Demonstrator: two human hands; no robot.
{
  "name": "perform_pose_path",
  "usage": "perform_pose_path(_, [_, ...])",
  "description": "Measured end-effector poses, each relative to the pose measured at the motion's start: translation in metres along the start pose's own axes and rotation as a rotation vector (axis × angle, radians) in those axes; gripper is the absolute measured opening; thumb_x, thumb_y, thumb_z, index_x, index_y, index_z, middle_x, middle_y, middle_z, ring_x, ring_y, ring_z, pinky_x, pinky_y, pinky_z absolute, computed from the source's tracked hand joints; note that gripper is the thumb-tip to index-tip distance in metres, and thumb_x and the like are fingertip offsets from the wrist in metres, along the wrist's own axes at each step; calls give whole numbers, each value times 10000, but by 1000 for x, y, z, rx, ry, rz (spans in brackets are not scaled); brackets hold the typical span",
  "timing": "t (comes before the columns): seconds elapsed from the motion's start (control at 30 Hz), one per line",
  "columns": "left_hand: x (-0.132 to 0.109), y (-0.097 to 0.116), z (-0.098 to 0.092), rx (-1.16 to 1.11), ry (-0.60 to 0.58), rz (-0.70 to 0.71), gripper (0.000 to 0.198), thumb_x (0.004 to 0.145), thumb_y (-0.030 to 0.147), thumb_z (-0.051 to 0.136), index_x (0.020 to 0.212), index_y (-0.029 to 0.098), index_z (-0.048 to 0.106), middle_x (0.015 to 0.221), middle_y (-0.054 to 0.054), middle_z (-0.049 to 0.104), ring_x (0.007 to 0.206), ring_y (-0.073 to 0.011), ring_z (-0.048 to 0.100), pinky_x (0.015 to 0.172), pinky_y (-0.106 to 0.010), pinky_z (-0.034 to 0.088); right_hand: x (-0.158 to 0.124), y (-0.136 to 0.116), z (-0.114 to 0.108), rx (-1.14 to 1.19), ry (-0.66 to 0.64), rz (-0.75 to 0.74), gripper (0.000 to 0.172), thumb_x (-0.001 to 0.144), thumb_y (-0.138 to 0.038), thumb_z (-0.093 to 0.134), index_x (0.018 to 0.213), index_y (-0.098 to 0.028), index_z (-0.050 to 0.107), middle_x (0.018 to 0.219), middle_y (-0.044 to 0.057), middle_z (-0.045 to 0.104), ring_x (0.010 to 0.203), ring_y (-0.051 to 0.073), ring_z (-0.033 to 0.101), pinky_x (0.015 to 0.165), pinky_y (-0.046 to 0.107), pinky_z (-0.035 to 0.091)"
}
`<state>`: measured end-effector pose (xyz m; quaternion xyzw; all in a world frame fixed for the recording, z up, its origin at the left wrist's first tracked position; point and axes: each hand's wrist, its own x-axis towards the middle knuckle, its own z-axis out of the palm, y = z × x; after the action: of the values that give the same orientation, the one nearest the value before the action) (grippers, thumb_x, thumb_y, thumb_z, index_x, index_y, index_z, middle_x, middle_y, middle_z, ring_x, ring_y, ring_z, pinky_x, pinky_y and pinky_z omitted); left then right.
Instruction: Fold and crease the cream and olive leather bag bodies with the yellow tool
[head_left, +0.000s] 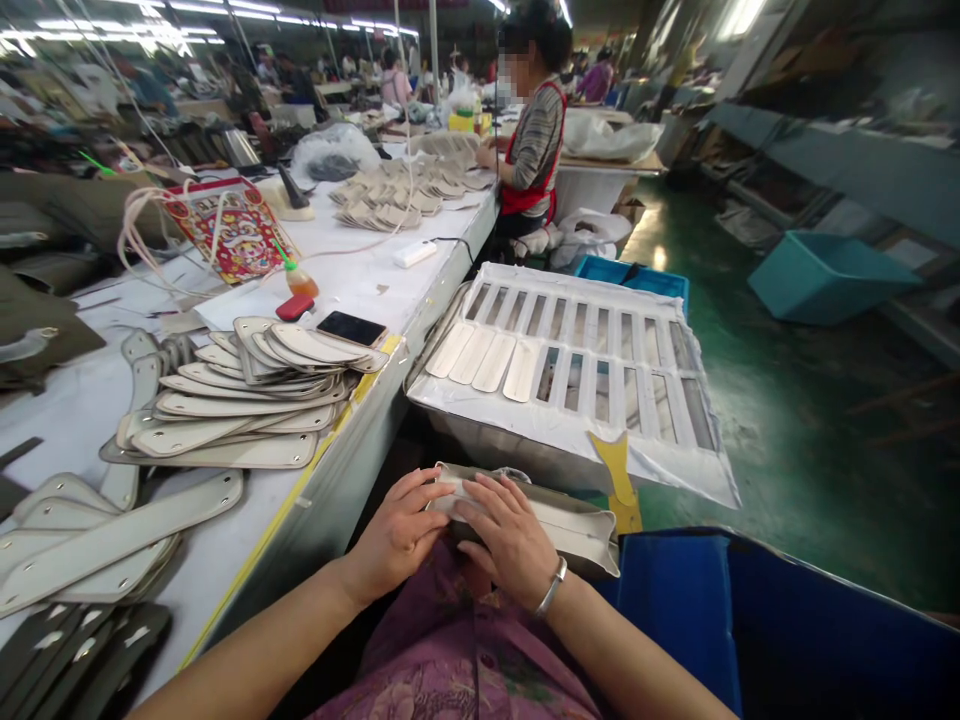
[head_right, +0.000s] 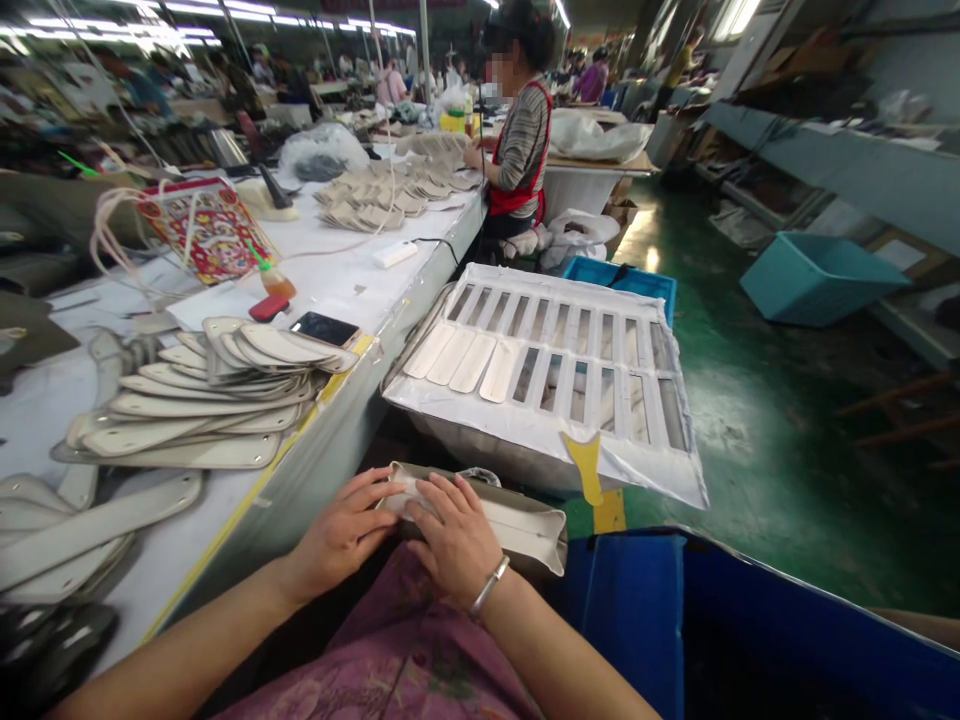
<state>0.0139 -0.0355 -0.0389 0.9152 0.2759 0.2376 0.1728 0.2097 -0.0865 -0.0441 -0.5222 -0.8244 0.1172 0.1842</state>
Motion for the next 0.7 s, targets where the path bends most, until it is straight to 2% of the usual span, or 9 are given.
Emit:
perform_pose_path(0.1, [-5, 6, 5, -24, -20, 10, 175, 818, 107, 521, 732, 205, 637, 1209, -17, 547, 1210, -223, 400, 1052, -468, 297, 0, 2, 0, 7, -8, -40, 380, 842, -328, 522, 1207, -222, 515, 1321, 47, 466, 1270, 236, 314, 1084, 459, 194])
perform_pose_path(0.17, [-8, 6, 3, -19, 9, -73, 136, 819, 127, 521, 851, 207, 625, 1228, -40, 522, 1178, -217, 431, 1036, -464, 323, 0, 2, 0, 11, -1, -39, 376, 851, -320, 507, 1214, -223, 510, 1320, 47, 468, 1268, 232, 318, 1085, 458, 191])
perform_pose_path(0.23, [-8, 4, -2, 9, 38, -176, 240, 809, 163, 543, 1043, 206, 572, 1242, -73, 495, 1161, -224, 439, 1000, -449, 374, 1, 1, 1, 18, 6, -36, 376, 862, -310, 489, 1228, -224, 498, 1326, 45, 463, 1265, 231, 322, 1085, 460, 191])
perform_pose_path(0.3, [-6, 2, -8, 72, 5, -180, 312, 789, 169, 565, 1098, 205, 548, 1235, -80, 493, 1159, -241, 428, 984, -452, 387, 3, -1, 2, 33, 11, -52, 382, 865, -303, 481, 1239, -224, 487, 1326, 42, 463, 1262, 230, 327, 1085, 460, 192])
perform_pose_path(0.4, [-1, 4, -13, 177, -75, -75, 213, 807, 129, 525, 993, 193, 610, 1189, -67, 531, 1144, -242, 427, 1011, -453, 349, 5, -3, 2, 76, 15, -92, 410, 856, -313, 489, 1252, -211, 469, 1308, 51, 479, 1250, 221, 343, 1086, 453, 205])
perform_pose_path(0.5, [2, 7, -13, 177, -82, -20, 192, 847, 130, 475, 929, 186, 639, 1157, -63, 555, 1133, -227, 432, 1009, -430, 351, 3, -1, 0, 118, 58, -84, 443, 834, -304, 505, 1251, -161, 460, 1283, 93, 494, 1242, 217, 353, 1077, 451, 231])
perform_pose_path(0.7, [1, 1, -10, -125, -26, -37, 164, 834, 148, 532, 735, 191, 655, 1056, -43, 594, 1077, -192, 462, 948, -365, 416, -1, 1, 1, 101, 25, -103, 377, 834, -327, 521, 1186, -192, 524, 1261, 61, 513, 1226, 206, 361, 1083, 429, 208])
